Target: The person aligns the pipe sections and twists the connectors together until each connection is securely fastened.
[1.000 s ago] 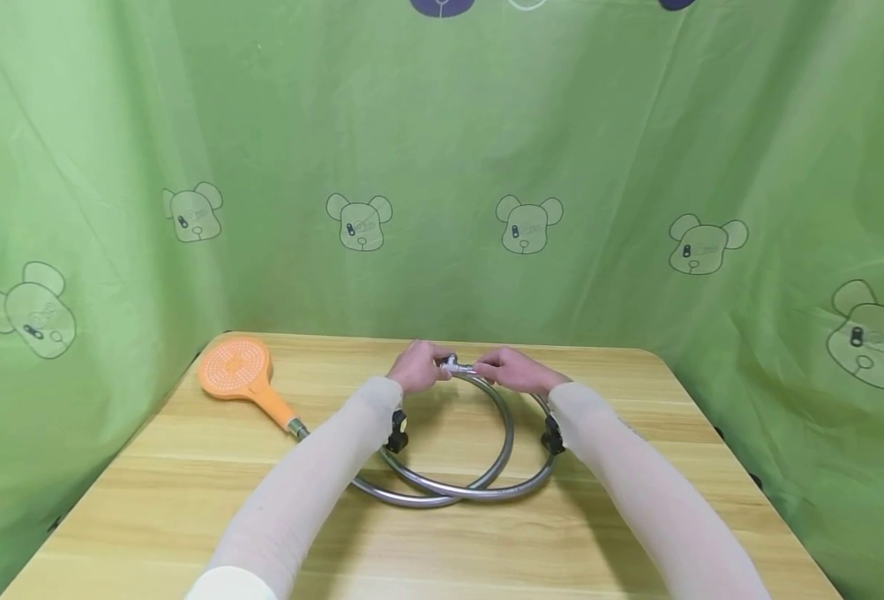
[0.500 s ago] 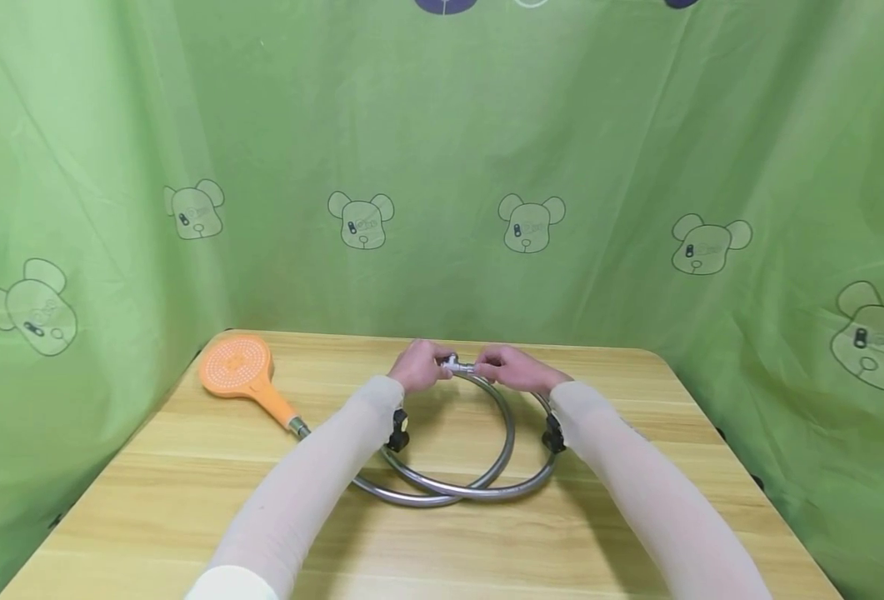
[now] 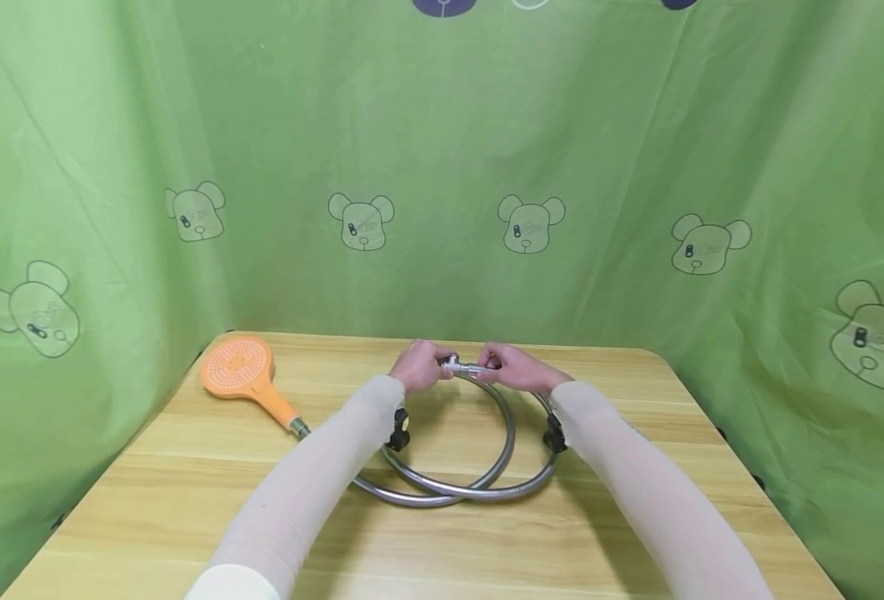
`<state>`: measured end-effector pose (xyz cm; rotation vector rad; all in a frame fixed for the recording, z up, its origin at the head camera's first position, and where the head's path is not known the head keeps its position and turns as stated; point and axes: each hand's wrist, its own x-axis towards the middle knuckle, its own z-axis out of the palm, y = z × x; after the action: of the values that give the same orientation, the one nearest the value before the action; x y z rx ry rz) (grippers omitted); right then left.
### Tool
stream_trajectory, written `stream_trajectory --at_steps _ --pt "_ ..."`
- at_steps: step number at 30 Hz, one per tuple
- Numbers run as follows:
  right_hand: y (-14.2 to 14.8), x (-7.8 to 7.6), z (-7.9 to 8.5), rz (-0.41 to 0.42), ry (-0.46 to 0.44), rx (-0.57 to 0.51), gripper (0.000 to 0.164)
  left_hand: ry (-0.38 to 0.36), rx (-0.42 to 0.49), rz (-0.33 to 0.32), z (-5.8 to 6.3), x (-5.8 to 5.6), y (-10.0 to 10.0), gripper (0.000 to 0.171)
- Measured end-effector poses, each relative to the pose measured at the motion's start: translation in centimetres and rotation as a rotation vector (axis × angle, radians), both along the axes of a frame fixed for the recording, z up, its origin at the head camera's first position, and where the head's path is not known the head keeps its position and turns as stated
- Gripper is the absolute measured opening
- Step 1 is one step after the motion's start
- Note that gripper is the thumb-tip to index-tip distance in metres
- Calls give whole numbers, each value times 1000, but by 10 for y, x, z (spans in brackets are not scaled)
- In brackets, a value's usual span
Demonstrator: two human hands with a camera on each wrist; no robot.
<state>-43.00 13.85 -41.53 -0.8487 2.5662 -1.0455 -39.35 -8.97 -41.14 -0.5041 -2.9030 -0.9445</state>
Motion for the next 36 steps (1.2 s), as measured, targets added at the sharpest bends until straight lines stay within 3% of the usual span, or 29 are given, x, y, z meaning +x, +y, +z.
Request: stream_trajectory --at_steps 12,27,36 --pt "-1 0 5 30 -1 52 28 -41 30 16 -5 -1 -1 32" --pt "3 -1 4 4 -26 93 36 70 -42 38 -10 -3 3 38" --pt "2 1 4 -15 19 53 31 -32 52 16 -4 -2 1 36"
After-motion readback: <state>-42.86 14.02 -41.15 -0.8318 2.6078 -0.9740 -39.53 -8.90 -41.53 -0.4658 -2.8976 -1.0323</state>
